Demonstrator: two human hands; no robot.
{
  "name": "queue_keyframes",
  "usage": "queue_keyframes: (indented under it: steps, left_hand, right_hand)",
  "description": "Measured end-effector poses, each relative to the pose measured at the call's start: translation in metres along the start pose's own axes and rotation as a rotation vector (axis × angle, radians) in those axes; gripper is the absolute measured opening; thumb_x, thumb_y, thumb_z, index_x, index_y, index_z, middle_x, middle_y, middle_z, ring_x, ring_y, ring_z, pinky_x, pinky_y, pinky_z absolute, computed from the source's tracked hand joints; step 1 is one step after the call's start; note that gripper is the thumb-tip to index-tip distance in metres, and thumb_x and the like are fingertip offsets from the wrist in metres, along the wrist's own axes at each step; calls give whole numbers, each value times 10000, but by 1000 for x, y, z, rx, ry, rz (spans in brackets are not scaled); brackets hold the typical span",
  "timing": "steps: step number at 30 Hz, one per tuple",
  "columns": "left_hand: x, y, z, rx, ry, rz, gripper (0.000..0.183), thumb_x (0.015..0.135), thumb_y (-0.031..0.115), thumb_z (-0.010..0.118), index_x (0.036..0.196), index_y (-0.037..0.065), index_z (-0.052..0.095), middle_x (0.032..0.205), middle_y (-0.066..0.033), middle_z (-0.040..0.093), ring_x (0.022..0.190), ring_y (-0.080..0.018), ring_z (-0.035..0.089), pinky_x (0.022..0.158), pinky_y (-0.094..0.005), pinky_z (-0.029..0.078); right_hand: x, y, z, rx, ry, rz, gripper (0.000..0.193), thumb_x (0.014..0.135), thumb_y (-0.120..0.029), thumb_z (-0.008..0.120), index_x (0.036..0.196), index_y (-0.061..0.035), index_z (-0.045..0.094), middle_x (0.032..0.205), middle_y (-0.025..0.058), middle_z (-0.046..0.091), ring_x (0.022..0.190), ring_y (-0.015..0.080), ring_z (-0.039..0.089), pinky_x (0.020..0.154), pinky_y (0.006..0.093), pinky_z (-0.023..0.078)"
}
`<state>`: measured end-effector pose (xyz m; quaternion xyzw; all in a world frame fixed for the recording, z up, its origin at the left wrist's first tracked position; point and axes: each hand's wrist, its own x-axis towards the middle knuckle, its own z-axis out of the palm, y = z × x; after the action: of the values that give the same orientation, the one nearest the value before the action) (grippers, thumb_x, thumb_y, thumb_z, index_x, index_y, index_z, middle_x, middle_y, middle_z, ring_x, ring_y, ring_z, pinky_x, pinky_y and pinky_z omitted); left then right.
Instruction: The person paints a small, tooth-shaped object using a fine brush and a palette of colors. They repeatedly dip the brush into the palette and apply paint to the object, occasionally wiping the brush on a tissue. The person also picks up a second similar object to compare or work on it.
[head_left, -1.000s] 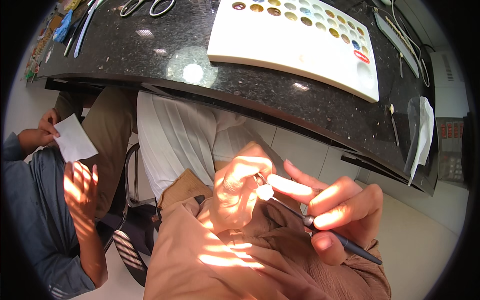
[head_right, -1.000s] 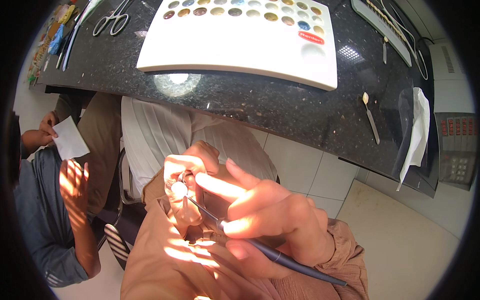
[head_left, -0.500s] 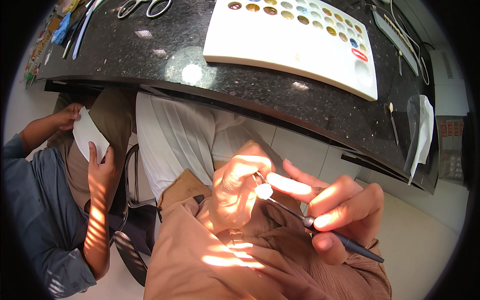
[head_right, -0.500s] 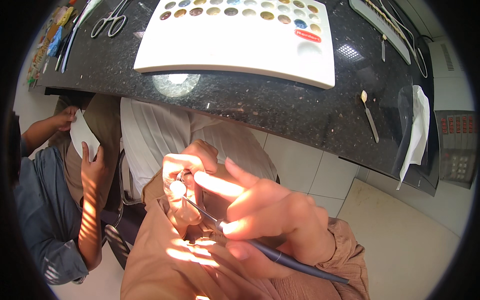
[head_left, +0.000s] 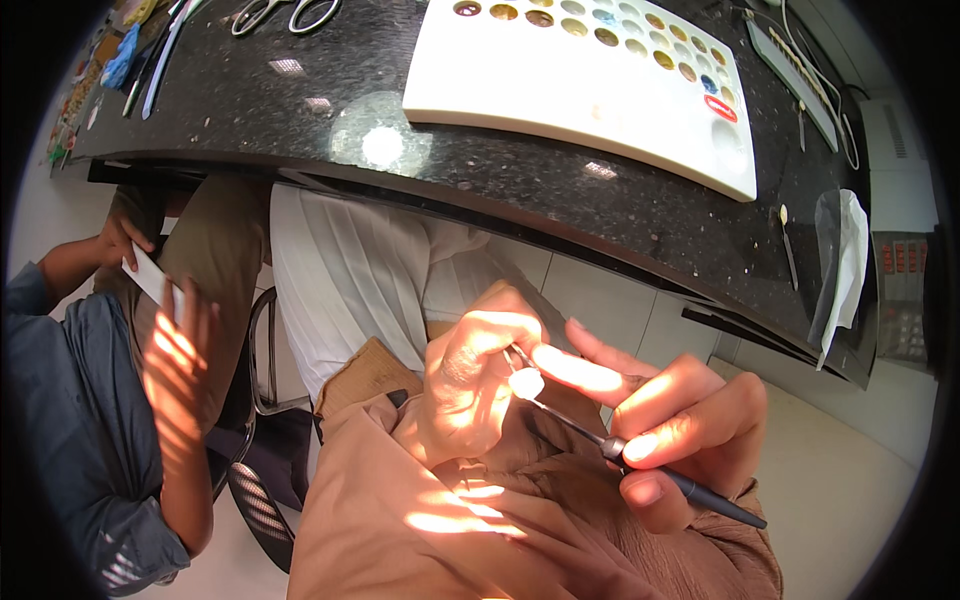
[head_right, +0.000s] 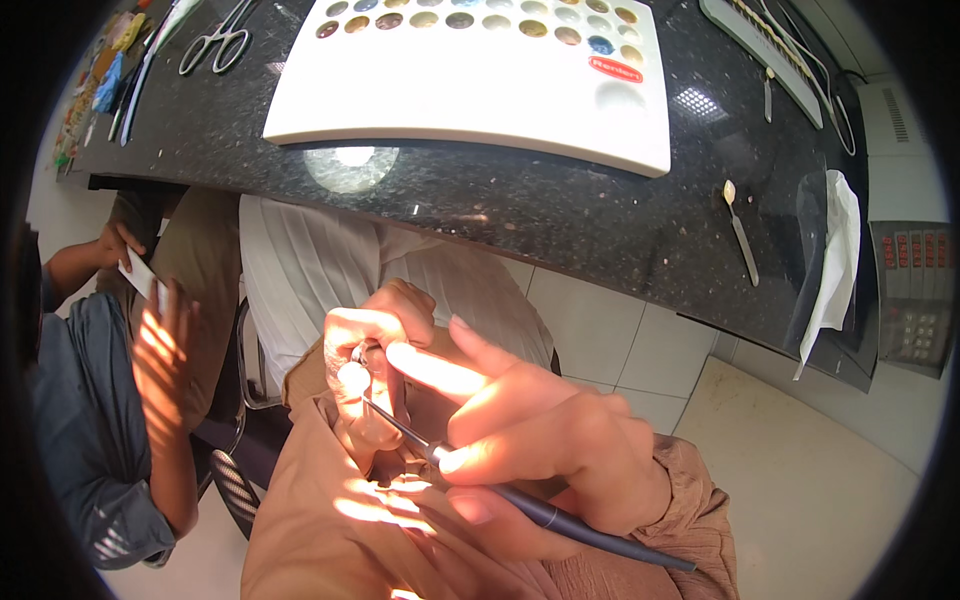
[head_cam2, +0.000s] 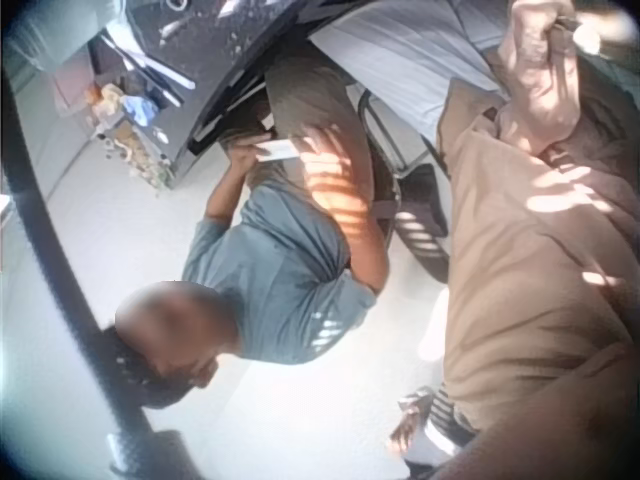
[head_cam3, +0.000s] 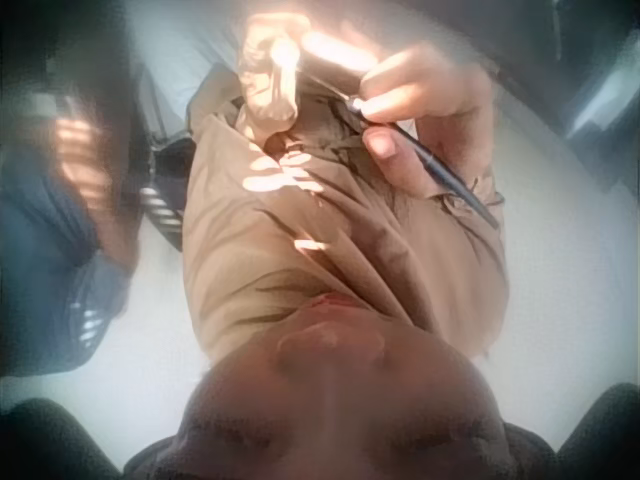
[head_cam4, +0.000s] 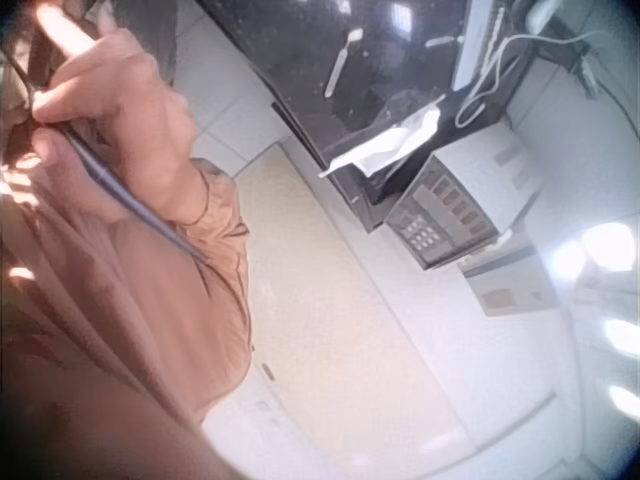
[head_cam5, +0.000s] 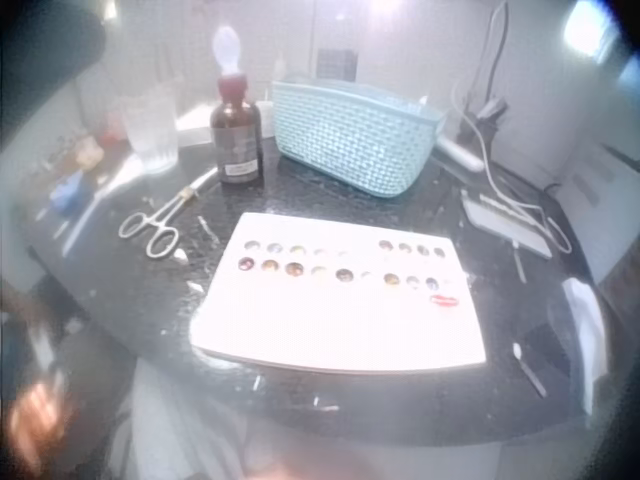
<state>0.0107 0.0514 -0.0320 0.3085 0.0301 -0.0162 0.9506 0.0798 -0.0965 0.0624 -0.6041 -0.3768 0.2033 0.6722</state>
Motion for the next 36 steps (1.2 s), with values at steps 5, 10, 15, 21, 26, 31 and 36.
queue_keyframes:
  steps: [5, 10, 15, 21, 26, 31, 36]
  left_hand:
    - [-2, -3, 0, -25, -2, 10, 230, 933, 161, 372, 1017, -25, 479, 840, -83, 498, 741, -156, 471, 620, -247, 366]
    - [0, -1, -1, -26, 3, -2, 238, 935, 164, 368, 1017, -28, 481, 837, -79, 496, 737, -152, 467, 616, -242, 361]
    - [-2, -2, -1, -40, 16, -4, 246, 937, 167, 364, 1016, -32, 484, 835, -75, 494, 734, -148, 463, 611, -237, 357]
    - [-4, -4, 1, -47, 20, -2, 255, 939, 170, 358, 1016, -37, 486, 832, -71, 491, 730, -144, 458, 606, -231, 351]
    - [-10, -4, 5, -26, 36, 3, 264, 941, 173, 354, 1016, -40, 489, 829, -67, 489, 726, -140, 454, 601, -226, 346]
    - [-23, 20, 11, 117, 46, 30, 269, 938, 167, 341, 973, -50, 495, 781, -46, 468, 693, -122, 433, 595, -224, 338]
    - [-57, 32, -4, 141, 50, -149, 194, 897, 115, 372, 896, -32, 498, 720, -44, 465, 621, -115, 403, 578, -252, 331]
  right_hand:
    - [-1, 1, 2, -19, -2, 9, 252, 815, -117, 620, 884, 12, 415, 730, 119, 486, 965, 502, 539, 961, 630, 272]
    - [-2, 2, 4, 74, 93, 0, 227, 803, -87, 617, 887, 27, 441, 739, 127, 496, 932, 461, 550, 957, 617, 289]
    - [-1, -1, -1, 127, 68, 108, 190, 786, -39, 620, 890, 34, 478, 768, 128, 510, 886, 384, 583, 952, 601, 318]
    - [-1, -3, 0, 125, 100, 152, 190, 810, -54, 605, 905, -14, 445, 772, 85, 473, 934, 414, 584, 970, 622, 295]
    - [-4, 7, 13, 155, 231, 144, 239, 811, -74, 618, 919, -40, 407, 787, 63, 482, 944, 399, 589, 985, 605, 296]
    - [-5, 8, 18, 225, 259, 267, 267, 803, -100, 641, 904, -42, 401, 794, 58, 490, 890, 363, 618, 965, 588, 341]
    - [-18, 24, 21, 422, 178, 333, 268, 748, 62, 607, 960, 5, 453, 861, 113, 542, 879, 294, 627, 964, 525, 375]
